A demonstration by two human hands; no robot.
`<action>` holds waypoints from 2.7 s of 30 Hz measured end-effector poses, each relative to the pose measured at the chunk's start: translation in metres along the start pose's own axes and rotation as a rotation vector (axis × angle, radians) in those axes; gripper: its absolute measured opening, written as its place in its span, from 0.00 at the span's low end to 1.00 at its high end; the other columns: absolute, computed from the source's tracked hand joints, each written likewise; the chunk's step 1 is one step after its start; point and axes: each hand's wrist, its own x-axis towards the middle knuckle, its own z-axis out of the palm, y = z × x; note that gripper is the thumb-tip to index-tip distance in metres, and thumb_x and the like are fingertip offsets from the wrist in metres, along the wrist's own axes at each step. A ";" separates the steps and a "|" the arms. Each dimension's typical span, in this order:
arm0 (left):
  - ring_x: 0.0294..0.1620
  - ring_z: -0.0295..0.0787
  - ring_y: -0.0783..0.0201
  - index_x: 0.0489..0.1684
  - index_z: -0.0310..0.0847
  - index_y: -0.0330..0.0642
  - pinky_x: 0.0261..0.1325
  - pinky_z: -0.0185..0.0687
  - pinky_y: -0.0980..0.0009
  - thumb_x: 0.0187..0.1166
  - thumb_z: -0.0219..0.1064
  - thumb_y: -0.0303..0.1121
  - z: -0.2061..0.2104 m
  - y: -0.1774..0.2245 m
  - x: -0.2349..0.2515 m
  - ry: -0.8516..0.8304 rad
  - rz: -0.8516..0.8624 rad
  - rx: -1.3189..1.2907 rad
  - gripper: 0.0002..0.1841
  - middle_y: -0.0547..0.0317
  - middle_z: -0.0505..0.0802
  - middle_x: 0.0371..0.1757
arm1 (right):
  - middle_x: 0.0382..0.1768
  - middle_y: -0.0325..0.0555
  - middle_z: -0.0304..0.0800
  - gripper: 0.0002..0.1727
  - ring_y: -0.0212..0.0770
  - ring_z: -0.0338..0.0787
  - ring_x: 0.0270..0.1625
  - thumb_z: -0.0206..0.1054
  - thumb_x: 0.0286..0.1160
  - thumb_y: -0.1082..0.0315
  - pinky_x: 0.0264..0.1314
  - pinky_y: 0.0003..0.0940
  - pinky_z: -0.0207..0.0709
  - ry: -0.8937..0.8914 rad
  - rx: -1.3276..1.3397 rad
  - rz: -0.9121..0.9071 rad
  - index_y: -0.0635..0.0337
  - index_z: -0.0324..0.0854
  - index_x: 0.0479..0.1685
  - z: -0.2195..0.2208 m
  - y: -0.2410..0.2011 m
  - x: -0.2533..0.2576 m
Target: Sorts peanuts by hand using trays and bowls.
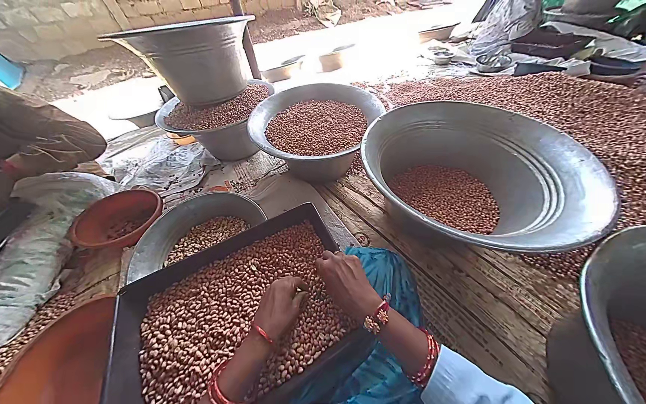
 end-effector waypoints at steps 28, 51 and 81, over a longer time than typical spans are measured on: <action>0.50 0.93 0.44 0.59 0.89 0.37 0.60 0.83 0.45 0.81 0.69 0.32 -0.021 0.008 0.057 0.202 -0.054 -0.055 0.14 0.41 0.95 0.49 | 0.37 0.48 0.91 0.13 0.45 0.89 0.41 0.66 0.81 0.62 0.49 0.47 0.79 0.187 0.577 0.047 0.58 0.89 0.54 -0.014 0.047 0.015; 0.60 0.92 0.39 0.59 0.87 0.31 0.61 0.85 0.45 0.88 0.56 0.27 -0.001 0.024 0.044 0.131 -0.013 0.299 0.15 0.36 0.92 0.57 | 0.51 0.59 0.93 0.15 0.60 0.91 0.59 0.63 0.80 0.64 0.61 0.60 0.78 0.006 0.173 -0.030 0.61 0.87 0.58 -0.011 0.032 0.027; 0.61 0.93 0.69 0.64 0.88 0.38 0.70 0.85 0.70 0.92 0.53 0.34 -0.110 -0.107 -0.103 -0.550 0.615 -0.562 0.18 0.57 0.96 0.58 | 0.64 0.60 0.85 0.20 0.58 0.89 0.63 0.54 0.88 0.69 0.65 0.55 0.81 -0.002 0.312 0.045 0.58 0.76 0.76 -0.025 0.022 -0.059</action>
